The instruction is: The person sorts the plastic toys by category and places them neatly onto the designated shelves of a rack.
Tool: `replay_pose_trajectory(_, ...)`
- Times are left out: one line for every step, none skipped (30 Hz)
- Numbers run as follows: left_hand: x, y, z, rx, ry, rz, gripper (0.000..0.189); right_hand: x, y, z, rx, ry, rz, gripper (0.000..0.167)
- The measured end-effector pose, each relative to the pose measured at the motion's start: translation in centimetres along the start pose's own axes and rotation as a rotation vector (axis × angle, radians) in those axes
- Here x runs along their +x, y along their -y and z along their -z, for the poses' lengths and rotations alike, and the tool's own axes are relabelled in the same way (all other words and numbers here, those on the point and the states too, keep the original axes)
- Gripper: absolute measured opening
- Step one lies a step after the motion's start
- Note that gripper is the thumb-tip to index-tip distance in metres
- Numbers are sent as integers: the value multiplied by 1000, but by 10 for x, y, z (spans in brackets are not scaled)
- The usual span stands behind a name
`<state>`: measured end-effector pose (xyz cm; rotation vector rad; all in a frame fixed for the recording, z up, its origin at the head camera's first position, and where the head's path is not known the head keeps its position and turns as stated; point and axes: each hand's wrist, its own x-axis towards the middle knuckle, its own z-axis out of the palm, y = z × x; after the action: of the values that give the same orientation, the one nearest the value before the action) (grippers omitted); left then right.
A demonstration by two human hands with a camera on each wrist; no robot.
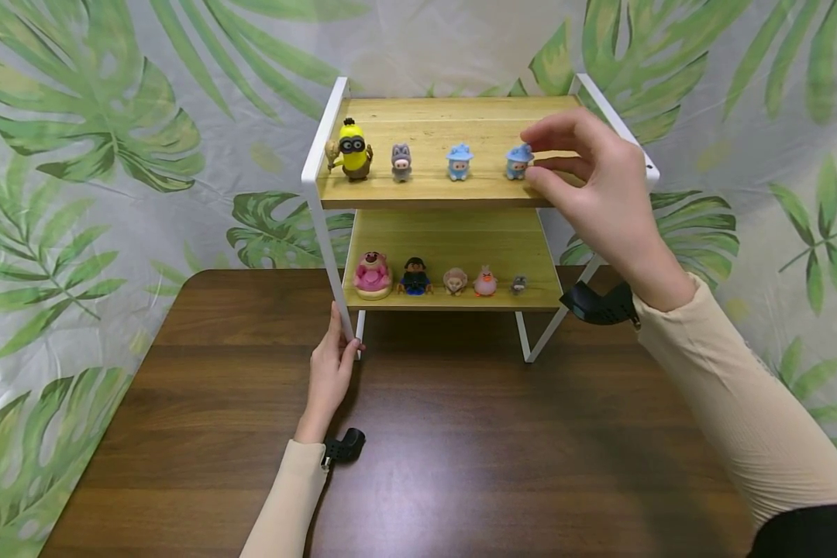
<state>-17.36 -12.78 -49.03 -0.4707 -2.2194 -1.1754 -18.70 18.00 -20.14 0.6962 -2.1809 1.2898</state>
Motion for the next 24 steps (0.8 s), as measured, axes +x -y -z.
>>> replay_pose_trajectory(0,0,0,0,0,1,97,-1,0,1,6,-8,-2,29)
replay_pose_trajectory(0,0,0,0,0,3,97,-2,0,2,14,-16,-3,29)
replay_pose_trajectory(0,0,0,-1,2,6,97,-3,-1,2,21,-25,-3,30)
replay_pose_trajectory(0,0,0,-1,2,8,97,-4,-1,3,29,-35,-3,30)
replay_pose_trajectory(0,1,0,-1,3,10,97,-5,-2,4,43,-45,-5,30)
replay_pose_trajectory(0,1,0,-2,3,11,97,-6,-2,5,55,-54,-6,30)
replay_pose_trajectory(0,1,0,-3,3,12,97,-8,-3,5,68,-62,-7,30)
replay_pose_trajectory(0,1,0,-2,3,13,97,-9,-3,6,88,-69,-7,30)
replay_pose_trajectory(0,1,0,-2,2,12,97,-11,-3,7,110,-76,-7,30)
replay_pose_trajectory(0,0,0,-1,2,12,97,-13,-4,7,122,-84,1,30)
replay_pose_trajectory(0,0,0,-1,2,12,97,-15,-4,8,132,-90,16,29)
replay_pose_trajectory(0,0,0,-1,1,12,97,-17,-4,9,138,-92,37,28)
replay_pose_trajectory(0,0,1,0,1,12,97,-19,-4,10,144,-93,62,28)
replay_pose_trajectory(0,-1,1,2,1,11,97,-20,-4,11,163,-97,81,27)
replay_pose_trajectory(0,-1,1,2,1,11,97,-22,-4,11,176,-99,102,26)
replay_pose_trajectory(0,-1,1,0,0,10,97,-24,-4,12,182,-99,126,25)
replay_pose_trajectory(0,-1,1,-1,-1,8,97,-26,-4,12,203,-98,138,25)
replay_pose_trajectory(0,-1,1,-2,-3,7,97,-29,-4,13,230,-99,141,25)
replay_pose_trajectory(0,-1,1,-2,-4,5,97,-31,-4,13,250,-102,142,25)
replay_pose_trajectory(0,-1,1,-3,-6,3,97,-33,-4,13,272,-107,137,24)
replay_pose_trajectory(0,-1,1,-5,-7,2,97,-36,-5,13,283,-106,140,24)
replay_pose_trajectory(-1,-1,0,-6,-8,1,97,-39,-5,14,289,-107,139,24)
replay_pose_trajectory(-1,0,0,-7,-10,0,97,-41,-6,14,300,-107,134,24)
replay_pose_trajectory(-1,0,0,-8,-10,-1,97,-44,-7,14,307,-106,135,24)
